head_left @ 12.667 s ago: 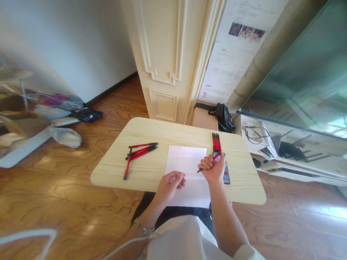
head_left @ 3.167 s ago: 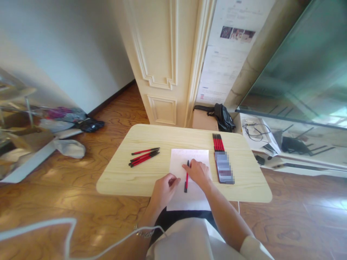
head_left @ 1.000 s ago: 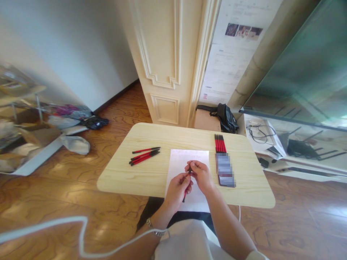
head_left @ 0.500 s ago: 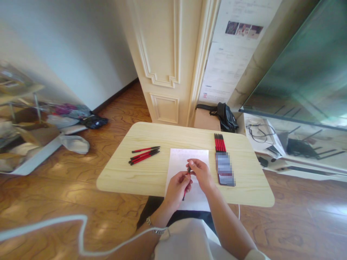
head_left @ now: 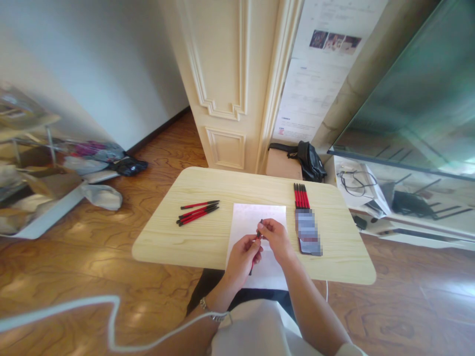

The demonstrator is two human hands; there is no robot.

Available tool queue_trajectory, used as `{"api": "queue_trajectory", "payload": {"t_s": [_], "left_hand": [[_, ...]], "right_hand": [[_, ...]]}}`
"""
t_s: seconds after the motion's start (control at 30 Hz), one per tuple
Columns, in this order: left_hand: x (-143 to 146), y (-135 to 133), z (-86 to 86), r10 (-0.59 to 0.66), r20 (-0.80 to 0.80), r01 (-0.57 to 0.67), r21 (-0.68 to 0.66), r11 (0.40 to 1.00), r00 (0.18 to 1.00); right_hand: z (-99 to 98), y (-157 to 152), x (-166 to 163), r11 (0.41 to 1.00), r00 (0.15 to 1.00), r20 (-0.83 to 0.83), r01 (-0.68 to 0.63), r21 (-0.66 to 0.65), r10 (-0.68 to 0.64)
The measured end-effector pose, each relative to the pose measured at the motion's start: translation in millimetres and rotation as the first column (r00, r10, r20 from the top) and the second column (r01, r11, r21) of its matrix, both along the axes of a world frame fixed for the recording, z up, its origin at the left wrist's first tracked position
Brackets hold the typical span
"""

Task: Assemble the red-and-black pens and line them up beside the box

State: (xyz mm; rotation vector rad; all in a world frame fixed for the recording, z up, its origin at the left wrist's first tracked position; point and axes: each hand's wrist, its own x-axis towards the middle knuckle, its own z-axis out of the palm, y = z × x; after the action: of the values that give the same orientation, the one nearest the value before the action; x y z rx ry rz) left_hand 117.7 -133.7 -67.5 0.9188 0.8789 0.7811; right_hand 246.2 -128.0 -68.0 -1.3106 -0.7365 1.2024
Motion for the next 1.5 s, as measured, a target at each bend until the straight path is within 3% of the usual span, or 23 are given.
{"api": "queue_trajectory", "payload": {"t_s": [0.13, 0.33, 0.8, 1.07, 1.17, 1.23, 1.33, 1.5], "left_hand": [[-1.5, -0.1, -3.8, 0.001, 0.013, -0.001, 0.003, 1.000, 1.000], [-1.6, 0.5, -6.5, 0.015, 0.022, -0.015, -0.006, 1.000, 1.000], [-7.6, 0.7, -5.2, 0.022, 0.049, -0.022, -0.006, 1.000, 0.999], [-20.4, -4.4, -6.7, -0.034, 0.043, 0.034, 0.008, 0.999, 0.998], [-29.3, -5.2, -9.8, -0.002, 0.026, 0.002, -0.003, 1.000, 1.000], [-34.5, -4.1, -11.8, 0.033, 0.022, -0.033, -0.003, 0.999, 0.999], [-39.3, -1.7, -13.5, 0.067, 0.013, -0.066, -0.002, 0.998, 0.998], [-39.9, -0.2, -14.2, 0.083, 0.016, -0.083, 0.001, 0.997, 0.996]], "right_hand": [[5.0, -2.8, 1.9, 0.995, 0.991, -0.085, -0.101, -0.004, 0.100], [2.8, 0.6, 2.6, 0.999, 0.993, 0.115, -0.039, 0.004, 0.038], [5.0, 7.9, 2.0, 0.996, 0.994, 0.058, -0.089, -0.024, 0.090], [25.3, 30.7, 13.8, 0.992, 0.992, 0.027, 0.123, 0.005, -0.123], [18.7, 36.6, 18.8, 0.993, 0.977, 0.184, 0.116, -0.016, -0.111], [10.5, 34.5, 13.7, 0.996, 0.917, 0.397, 0.071, -0.057, -0.043], [-1.8, 26.4, -5.0, 0.996, 0.734, 0.678, 0.021, -0.090, 0.046], [-16.4, 19.4, -31.5, 0.990, 0.446, 0.888, 0.015, -0.137, 0.116]]}}
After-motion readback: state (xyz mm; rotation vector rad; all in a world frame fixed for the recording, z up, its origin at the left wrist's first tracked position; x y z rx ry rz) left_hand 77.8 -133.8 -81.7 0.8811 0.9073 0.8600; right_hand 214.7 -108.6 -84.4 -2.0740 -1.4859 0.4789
